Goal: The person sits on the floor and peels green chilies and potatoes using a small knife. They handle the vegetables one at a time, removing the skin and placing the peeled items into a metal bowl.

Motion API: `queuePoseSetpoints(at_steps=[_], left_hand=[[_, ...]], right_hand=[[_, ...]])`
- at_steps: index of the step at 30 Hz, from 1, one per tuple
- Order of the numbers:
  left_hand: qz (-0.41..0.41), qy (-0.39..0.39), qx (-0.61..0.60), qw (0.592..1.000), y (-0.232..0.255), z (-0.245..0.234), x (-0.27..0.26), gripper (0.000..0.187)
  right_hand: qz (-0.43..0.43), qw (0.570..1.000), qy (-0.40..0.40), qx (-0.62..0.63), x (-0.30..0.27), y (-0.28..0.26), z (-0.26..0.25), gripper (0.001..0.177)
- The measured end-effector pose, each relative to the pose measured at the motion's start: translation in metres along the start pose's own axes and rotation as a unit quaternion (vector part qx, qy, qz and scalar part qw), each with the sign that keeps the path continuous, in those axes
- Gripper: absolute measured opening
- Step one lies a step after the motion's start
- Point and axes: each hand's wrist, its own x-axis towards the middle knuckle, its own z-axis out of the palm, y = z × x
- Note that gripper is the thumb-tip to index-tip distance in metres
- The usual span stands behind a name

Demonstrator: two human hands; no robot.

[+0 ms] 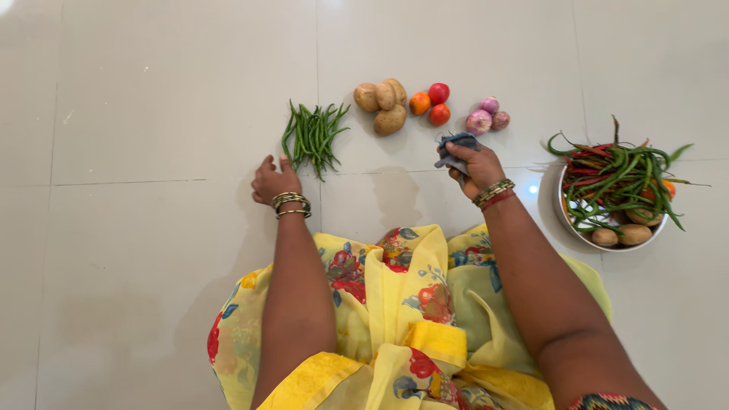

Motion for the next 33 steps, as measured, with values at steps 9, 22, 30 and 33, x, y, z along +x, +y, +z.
queuePoseSetpoints(at_steps=[9, 22, 30, 33], left_hand=[[0.116, 0.009, -0.085, 0.990, 0.026, -0.096, 0.004, 0.024], [0.057, -0.172, -0.437, 0.881, 0.010, -0.194, -0.067, 0.022], [0.042, -0.202, -0.439, 0.874, 0.011, -0.159, -0.058, 0.021], [0.042, -0.215, -0.427, 0.877, 0.013, -0.150, -0.055, 0.021]], right_hand=[[-0.039, 0.992, 0.105, 0.061, 0.010, -0.007, -0.024, 0.020], [-0.120, 0.965, 0.196, 0.125, 0.011, -0.091, -0.197, 0.036], [-0.120, 0.790, 0.585, -0.140, -0.092, -0.057, -0.335, 0.026], [-0.021, 0.760, 0.581, -0.291, -0.121, -0.022, -0.368, 0.020]])
